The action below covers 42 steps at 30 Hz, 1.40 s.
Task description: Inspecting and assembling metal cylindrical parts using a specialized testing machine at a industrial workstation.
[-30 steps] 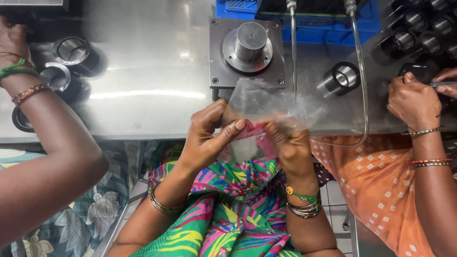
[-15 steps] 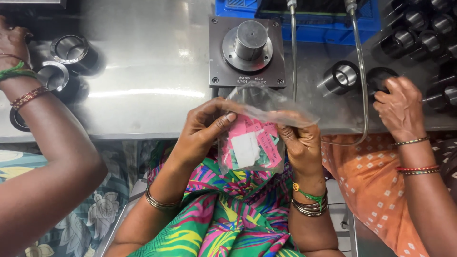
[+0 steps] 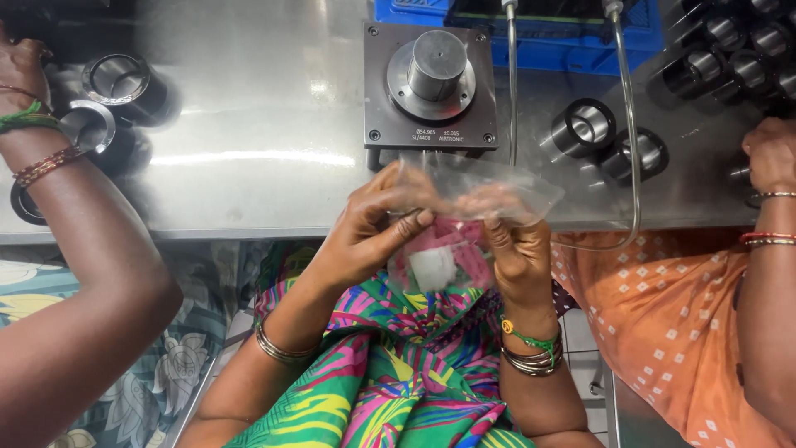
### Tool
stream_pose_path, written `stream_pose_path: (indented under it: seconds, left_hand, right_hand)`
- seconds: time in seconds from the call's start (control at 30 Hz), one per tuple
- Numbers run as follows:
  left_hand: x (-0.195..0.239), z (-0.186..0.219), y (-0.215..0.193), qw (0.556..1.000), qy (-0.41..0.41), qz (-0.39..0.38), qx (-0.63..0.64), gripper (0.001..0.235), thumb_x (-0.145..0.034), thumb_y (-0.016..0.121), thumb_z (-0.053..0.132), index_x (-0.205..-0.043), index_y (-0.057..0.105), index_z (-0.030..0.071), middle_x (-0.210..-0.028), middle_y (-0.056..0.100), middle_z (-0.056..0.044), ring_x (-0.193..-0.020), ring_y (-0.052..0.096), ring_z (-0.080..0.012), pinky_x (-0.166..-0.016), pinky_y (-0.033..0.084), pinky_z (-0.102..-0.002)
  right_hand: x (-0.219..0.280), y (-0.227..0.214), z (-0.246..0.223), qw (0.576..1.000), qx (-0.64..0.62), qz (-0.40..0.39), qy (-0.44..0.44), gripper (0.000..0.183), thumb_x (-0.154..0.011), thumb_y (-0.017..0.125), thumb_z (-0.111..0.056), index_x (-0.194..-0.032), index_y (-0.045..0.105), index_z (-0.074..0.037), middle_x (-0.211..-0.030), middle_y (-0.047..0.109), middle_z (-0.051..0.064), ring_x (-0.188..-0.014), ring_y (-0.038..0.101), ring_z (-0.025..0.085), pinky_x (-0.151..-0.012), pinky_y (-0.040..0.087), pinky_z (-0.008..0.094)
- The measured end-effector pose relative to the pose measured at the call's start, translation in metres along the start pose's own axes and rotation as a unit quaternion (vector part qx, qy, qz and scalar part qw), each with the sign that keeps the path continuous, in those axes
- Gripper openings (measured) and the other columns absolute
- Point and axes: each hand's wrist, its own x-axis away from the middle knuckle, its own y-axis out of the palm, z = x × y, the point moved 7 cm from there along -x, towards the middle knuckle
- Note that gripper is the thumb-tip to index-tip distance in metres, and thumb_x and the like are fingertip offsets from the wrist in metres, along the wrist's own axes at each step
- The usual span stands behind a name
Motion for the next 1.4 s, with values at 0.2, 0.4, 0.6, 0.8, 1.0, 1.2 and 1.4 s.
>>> stream_pose_path:
  seconds: [0.2, 0.4, 0.6, 0.8, 1.0, 1.2, 1.4]
  left_hand:
    - [-0.013, 0.017, 0.006, 0.990, -0.122, -0.051, 0.056, 0.030, -0.089, 0.074, 0.015, -0.116, 0.070, 0.004, -0.111, 0.055, -0.007, -0.102, 0.059, -0.0193, -0.072, 0.054, -0.030]
    - [0.004, -0.017, 0.003, 0.974, -0.140, -0.022, 0.176, 0.023, -0.100, 0.065, 0.020, -0.113, 0.072, 0.003, -0.105, 0.058, -0.004, -0.100, 0.059, -0.0168, -0.087, 0.047, -0.029]
    - [0.010, -0.022, -0.006, 0.986, -0.071, -0.010, 0.150, 0.032, -0.100, 0.064, 0.032, -0.106, 0.073, 0.002, -0.105, 0.060, -0.006, -0.099, 0.059, -0.0179, -0.091, 0.047, -0.029]
    - [0.002, 0.019, 0.000, 0.988, -0.027, -0.154, 0.007, 0.033, -0.095, 0.071, 0.027, -0.123, 0.069, 0.009, -0.126, 0.054, -0.013, -0.126, 0.055, -0.0270, -0.111, 0.048, -0.041]
    - [-0.004, 0.044, 0.010, 0.945, 0.177, -0.131, -0.243, 0.053, -0.068, 0.083, 0.021, -0.119, 0.070, 0.016, -0.137, 0.057, -0.014, -0.134, 0.050, -0.0396, -0.114, 0.046, -0.050]
    - [-0.001, 0.016, 0.016, 0.953, 0.121, -0.115, -0.254, 0.046, -0.071, 0.086, 0.015, -0.113, 0.069, 0.006, -0.100, 0.066, -0.009, -0.093, 0.063, -0.0341, -0.085, 0.050, -0.047]
    - [-0.003, 0.013, 0.007, 0.993, 0.058, 0.001, -0.103, 0.035, -0.093, 0.075, 0.009, -0.124, 0.060, 0.002, -0.112, 0.066, -0.013, -0.100, 0.070, -0.0283, -0.086, 0.056, -0.035]
  right_hand:
    - [0.003, -0.007, -0.001, 0.999, 0.003, 0.051, -0.001, 0.017, -0.107, 0.064, -0.017, -0.110, 0.068, -0.001, -0.112, 0.068, 0.011, -0.106, 0.067, 0.020, -0.097, 0.053, 0.033]
    - [-0.002, 0.007, -0.011, 0.995, -0.047, -0.081, 0.032, 0.029, -0.101, 0.071, -0.023, -0.120, 0.062, -0.003, -0.127, 0.061, 0.014, -0.120, 0.062, 0.020, -0.104, 0.051, 0.034]
    - [0.004, 0.000, 0.005, 0.994, -0.055, -0.067, 0.059, 0.015, -0.091, 0.070, -0.009, -0.104, 0.070, -0.002, -0.121, 0.067, 0.019, -0.110, 0.067, 0.022, -0.100, 0.054, 0.034]
    - [0.000, -0.015, 0.010, 0.994, -0.088, -0.009, 0.057, 0.014, -0.087, 0.068, -0.013, -0.093, 0.071, -0.001, -0.125, 0.068, 0.020, -0.108, 0.066, 0.019, -0.099, 0.052, 0.031]
    - [0.000, -0.022, 0.019, 0.997, -0.068, 0.019, 0.028, 0.018, -0.086, 0.064, -0.017, -0.091, 0.065, 0.000, -0.132, 0.057, 0.015, -0.120, 0.056, 0.018, -0.108, 0.044, 0.032]
    - [-0.005, -0.001, 0.006, 0.986, -0.158, 0.006, 0.055, 0.043, -0.102, 0.052, -0.041, -0.104, 0.066, -0.001, -0.130, 0.058, 0.019, -0.130, 0.057, 0.026, -0.116, 0.046, 0.041]
    - [0.000, 0.011, 0.000, 0.980, -0.179, -0.089, 0.020, 0.067, -0.091, 0.075, -0.052, -0.133, 0.052, -0.004, -0.131, 0.061, 0.015, -0.125, 0.061, 0.023, -0.107, 0.053, 0.037]
